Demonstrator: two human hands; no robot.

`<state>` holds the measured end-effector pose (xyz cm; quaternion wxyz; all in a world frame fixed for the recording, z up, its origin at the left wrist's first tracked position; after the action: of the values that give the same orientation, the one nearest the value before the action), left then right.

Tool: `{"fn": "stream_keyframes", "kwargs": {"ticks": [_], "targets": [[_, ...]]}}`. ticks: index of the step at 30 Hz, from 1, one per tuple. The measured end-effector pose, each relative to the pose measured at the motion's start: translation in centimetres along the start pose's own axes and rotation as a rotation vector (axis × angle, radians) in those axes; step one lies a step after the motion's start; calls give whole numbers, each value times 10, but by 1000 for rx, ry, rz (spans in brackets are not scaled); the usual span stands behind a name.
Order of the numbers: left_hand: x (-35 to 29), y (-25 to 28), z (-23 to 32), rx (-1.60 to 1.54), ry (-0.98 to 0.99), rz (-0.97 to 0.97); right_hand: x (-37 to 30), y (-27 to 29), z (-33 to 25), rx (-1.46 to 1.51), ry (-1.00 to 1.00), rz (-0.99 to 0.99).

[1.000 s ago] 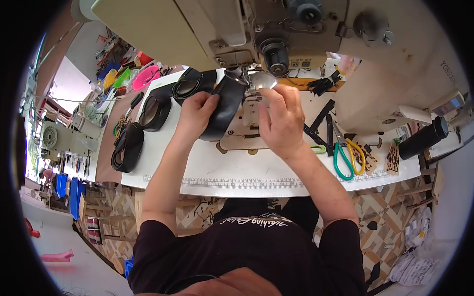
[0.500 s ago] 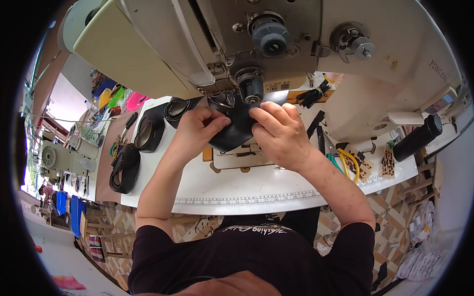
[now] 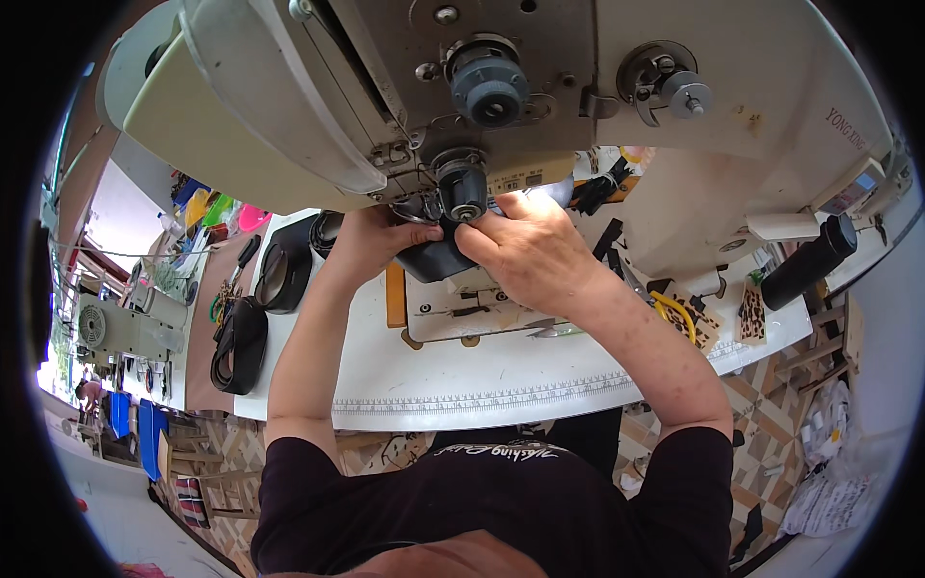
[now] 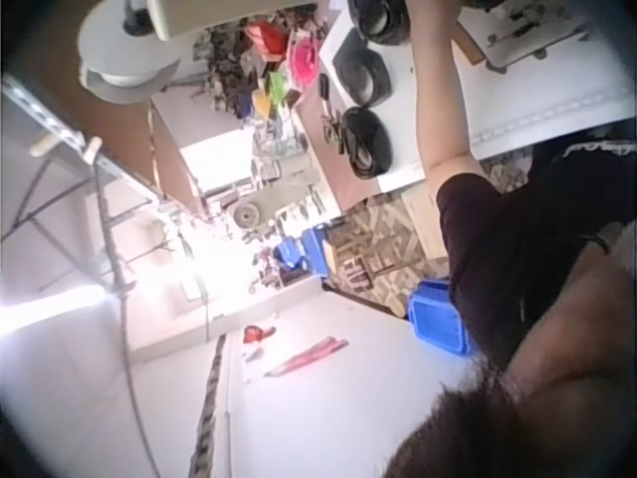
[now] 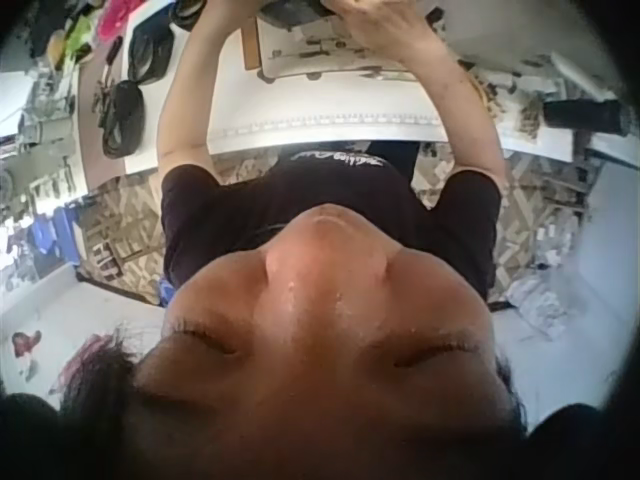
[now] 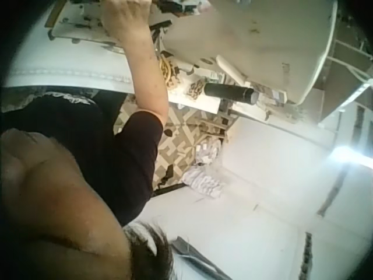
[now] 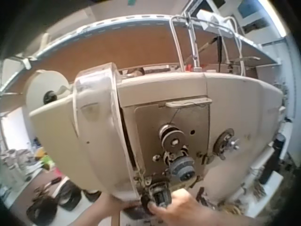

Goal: The person trims shoe components with snips, folds and fits the leather pieces together by hand, and stitches them using a sewing machine.

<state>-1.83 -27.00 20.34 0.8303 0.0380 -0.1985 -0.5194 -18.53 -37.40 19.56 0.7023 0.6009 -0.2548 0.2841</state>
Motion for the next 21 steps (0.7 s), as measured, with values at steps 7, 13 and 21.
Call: {"fn": "stream_keyframes", "kwargs": {"ticks": [7, 13, 21], "targets": [[4, -1, -6, 11, 36, -11, 1, -1, 7, -42, 60, -42], [5, 10, -15, 10, 65, -49, -2, -4, 9, -47, 27, -142], [6, 10, -17, 36, -46, -60, -3, -7, 8, -72, 3, -91]]}}
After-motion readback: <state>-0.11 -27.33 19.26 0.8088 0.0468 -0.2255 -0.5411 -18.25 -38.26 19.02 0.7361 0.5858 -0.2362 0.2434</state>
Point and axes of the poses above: each hand's wrist, its own x-axis towards the middle knuckle, its own y-axis out of the back of the hand, z = x × y, the point moved 2 cm from there along x, towards the middle knuckle, and after that the axes turned 3 degrees about -y, right-handed, at the moved point
